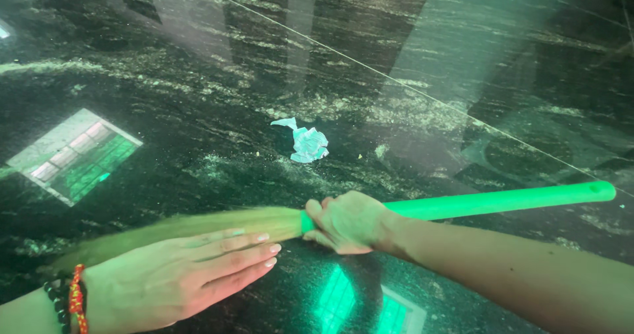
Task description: The person sweeps debris and a small blue paper scrap across a polished dark floor using a traditional grass broom.
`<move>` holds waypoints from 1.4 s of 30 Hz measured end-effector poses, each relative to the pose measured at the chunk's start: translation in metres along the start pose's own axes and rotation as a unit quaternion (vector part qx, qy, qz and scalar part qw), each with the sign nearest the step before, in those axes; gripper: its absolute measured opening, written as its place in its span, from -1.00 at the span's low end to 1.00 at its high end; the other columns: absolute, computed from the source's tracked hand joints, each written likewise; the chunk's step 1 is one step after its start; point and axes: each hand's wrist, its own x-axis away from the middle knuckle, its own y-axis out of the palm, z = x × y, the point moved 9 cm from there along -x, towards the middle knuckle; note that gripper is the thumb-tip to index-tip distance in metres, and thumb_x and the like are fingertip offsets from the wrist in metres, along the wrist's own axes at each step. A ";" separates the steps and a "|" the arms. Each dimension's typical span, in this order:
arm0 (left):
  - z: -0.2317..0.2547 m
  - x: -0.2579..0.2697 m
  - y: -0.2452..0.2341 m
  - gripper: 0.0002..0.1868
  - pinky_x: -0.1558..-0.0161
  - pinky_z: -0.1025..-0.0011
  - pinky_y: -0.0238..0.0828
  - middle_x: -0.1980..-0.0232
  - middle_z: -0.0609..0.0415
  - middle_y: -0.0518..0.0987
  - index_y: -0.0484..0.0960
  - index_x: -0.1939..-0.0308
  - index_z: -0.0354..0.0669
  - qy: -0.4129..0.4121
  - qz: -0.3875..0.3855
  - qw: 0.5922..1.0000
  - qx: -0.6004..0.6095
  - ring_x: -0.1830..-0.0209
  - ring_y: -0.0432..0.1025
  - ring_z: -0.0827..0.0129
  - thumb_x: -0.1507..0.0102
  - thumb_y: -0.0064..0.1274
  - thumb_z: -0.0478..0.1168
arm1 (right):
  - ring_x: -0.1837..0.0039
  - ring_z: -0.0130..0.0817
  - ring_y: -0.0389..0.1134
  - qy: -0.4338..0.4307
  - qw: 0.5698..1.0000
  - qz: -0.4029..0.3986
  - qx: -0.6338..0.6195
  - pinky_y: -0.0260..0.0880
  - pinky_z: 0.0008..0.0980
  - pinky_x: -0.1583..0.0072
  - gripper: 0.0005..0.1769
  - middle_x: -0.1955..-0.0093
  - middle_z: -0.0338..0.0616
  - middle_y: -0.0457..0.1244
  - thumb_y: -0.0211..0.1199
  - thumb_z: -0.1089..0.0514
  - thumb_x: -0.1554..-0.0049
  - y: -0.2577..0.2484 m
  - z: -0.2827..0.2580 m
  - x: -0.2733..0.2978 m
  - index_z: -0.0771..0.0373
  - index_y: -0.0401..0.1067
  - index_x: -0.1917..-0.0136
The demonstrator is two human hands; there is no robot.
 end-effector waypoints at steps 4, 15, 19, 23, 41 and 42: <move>0.000 0.003 0.002 -0.31 -0.46 0.20 0.06 -0.56 -0.11 0.24 0.28 -0.43 -0.39 0.010 -0.003 1.000 -0.020 -0.54 0.14 0.14 -0.21 -0.18 -0.18 | 0.22 0.14 0.44 0.030 0.998 0.057 0.017 0.47 0.01 0.19 -0.47 0.25 0.14 0.36 0.04 -0.26 -0.27 -0.010 0.019 -0.007 0.31 0.27 0.04; -0.008 0.005 0.001 -0.30 -0.47 0.24 0.06 -0.59 -0.07 0.23 0.26 -0.48 -0.37 -0.003 0.014 1.000 0.011 -0.58 0.12 0.18 -0.23 -0.20 -0.19 | 0.27 0.16 0.44 0.112 0.988 0.099 0.026 0.46 0.03 0.22 -0.51 0.34 0.10 0.35 0.07 -0.24 -0.26 -0.026 0.070 0.003 0.28 0.26 0.08; -0.009 0.001 0.012 -0.32 -0.45 0.20 0.08 -0.55 -0.08 0.23 0.27 -0.41 -0.37 0.013 -0.006 0.999 -0.043 -0.55 0.12 0.15 -0.20 -0.18 -0.19 | 0.24 0.17 0.43 0.117 0.985 0.121 0.030 0.46 0.03 0.22 -0.51 0.25 0.15 0.34 0.05 -0.20 -0.29 -0.037 0.080 0.014 0.32 0.23 0.06; -0.009 -0.003 0.011 -0.30 -0.45 0.20 0.08 -0.56 -0.08 0.22 0.25 -0.44 -0.38 0.010 -0.012 0.999 -0.037 -0.54 0.13 0.16 -0.21 -0.18 -0.20 | 0.20 0.19 0.42 0.109 0.987 0.122 -0.005 0.44 0.06 0.19 -0.50 0.22 0.15 0.35 0.04 -0.22 -0.27 -0.036 0.081 0.036 0.33 0.22 0.01; -0.033 -0.041 0.030 -0.11 -0.46 0.20 -0.04 -0.56 -0.12 0.19 0.17 -0.47 -0.40 -0.017 -0.036 0.997 -0.073 -0.56 0.07 0.15 -0.01 -0.13 -0.31 | 0.29 0.14 0.42 0.041 0.995 0.093 0.008 0.45 0.04 0.24 -0.51 0.33 0.04 0.34 0.10 -0.27 -0.21 0.022 0.091 0.050 0.24 0.31 0.10; -0.036 -0.041 0.028 -0.10 -0.47 0.21 -0.04 -0.57 -0.12 0.19 0.17 -0.48 -0.40 -0.020 -0.038 0.996 -0.076 -0.57 0.07 0.15 0.01 -0.12 -0.32 | 0.28 0.15 0.42 0.061 0.995 0.076 0.003 0.45 0.03 0.22 -0.50 0.33 0.07 0.35 0.08 -0.27 -0.23 0.023 0.092 0.050 0.25 0.31 0.08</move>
